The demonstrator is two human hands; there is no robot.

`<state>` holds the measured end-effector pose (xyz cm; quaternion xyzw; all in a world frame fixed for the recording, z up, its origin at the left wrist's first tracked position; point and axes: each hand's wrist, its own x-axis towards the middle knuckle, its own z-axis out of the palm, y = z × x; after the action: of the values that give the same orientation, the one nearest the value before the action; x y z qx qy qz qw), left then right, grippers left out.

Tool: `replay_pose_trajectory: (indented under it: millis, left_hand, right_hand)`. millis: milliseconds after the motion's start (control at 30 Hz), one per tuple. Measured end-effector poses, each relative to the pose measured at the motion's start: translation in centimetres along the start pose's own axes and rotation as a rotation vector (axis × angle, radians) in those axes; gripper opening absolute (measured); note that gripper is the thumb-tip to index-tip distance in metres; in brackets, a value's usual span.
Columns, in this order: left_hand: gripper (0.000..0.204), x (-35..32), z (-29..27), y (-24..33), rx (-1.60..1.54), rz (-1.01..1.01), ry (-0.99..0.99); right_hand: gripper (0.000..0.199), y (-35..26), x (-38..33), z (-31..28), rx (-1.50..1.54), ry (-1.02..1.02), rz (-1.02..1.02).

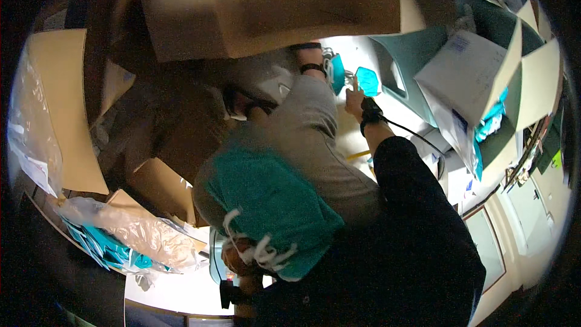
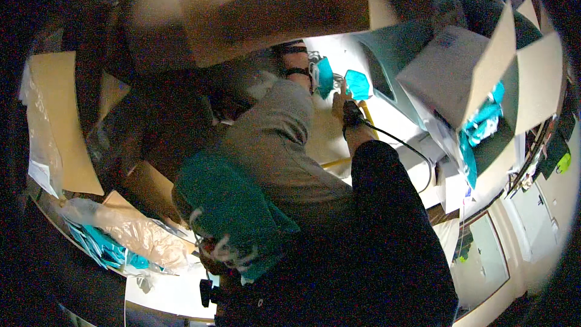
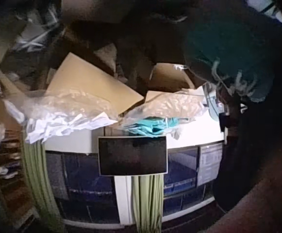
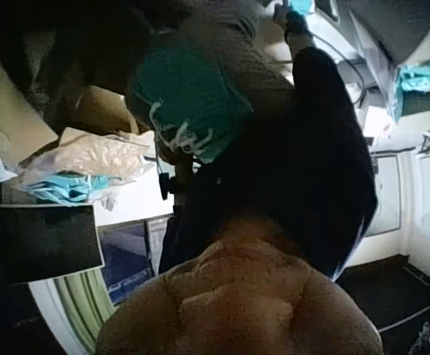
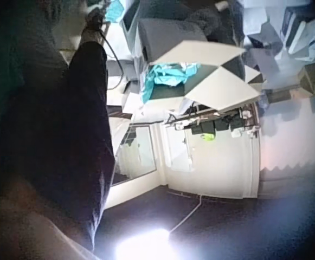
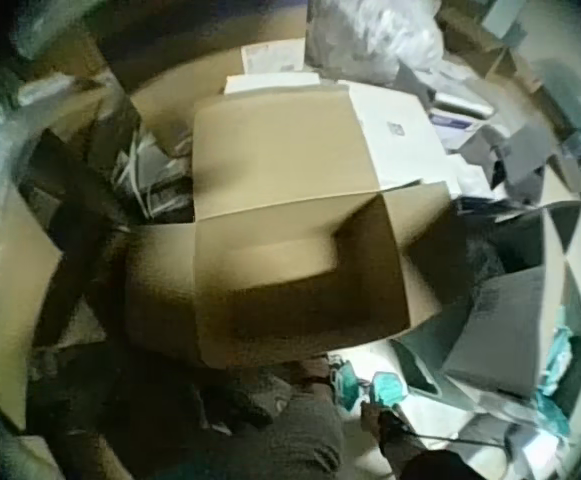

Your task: The recorder is sorting and inspecting turquoise face masks from various cardboard boxes and piles.

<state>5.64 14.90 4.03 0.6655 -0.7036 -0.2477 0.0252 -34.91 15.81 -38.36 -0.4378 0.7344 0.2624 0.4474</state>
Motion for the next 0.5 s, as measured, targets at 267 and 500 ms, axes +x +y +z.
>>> replay_pose_trajectory:
  millis: [267, 500]
  left_hand:
    - [0.031, -0.1, -0.9, 0.8, -0.083, -0.056, -0.077]
    - [0.032, -0.3, -0.8, 1.1, -0.11, -0.057, -0.078]
  right_hand:
    - [0.039, 1.7, 0.2, 0.4, 0.486, 0.585, -0.245]
    - [0.059, -8.9, -2.5, -7.8, 0.781, 0.638, 0.016]
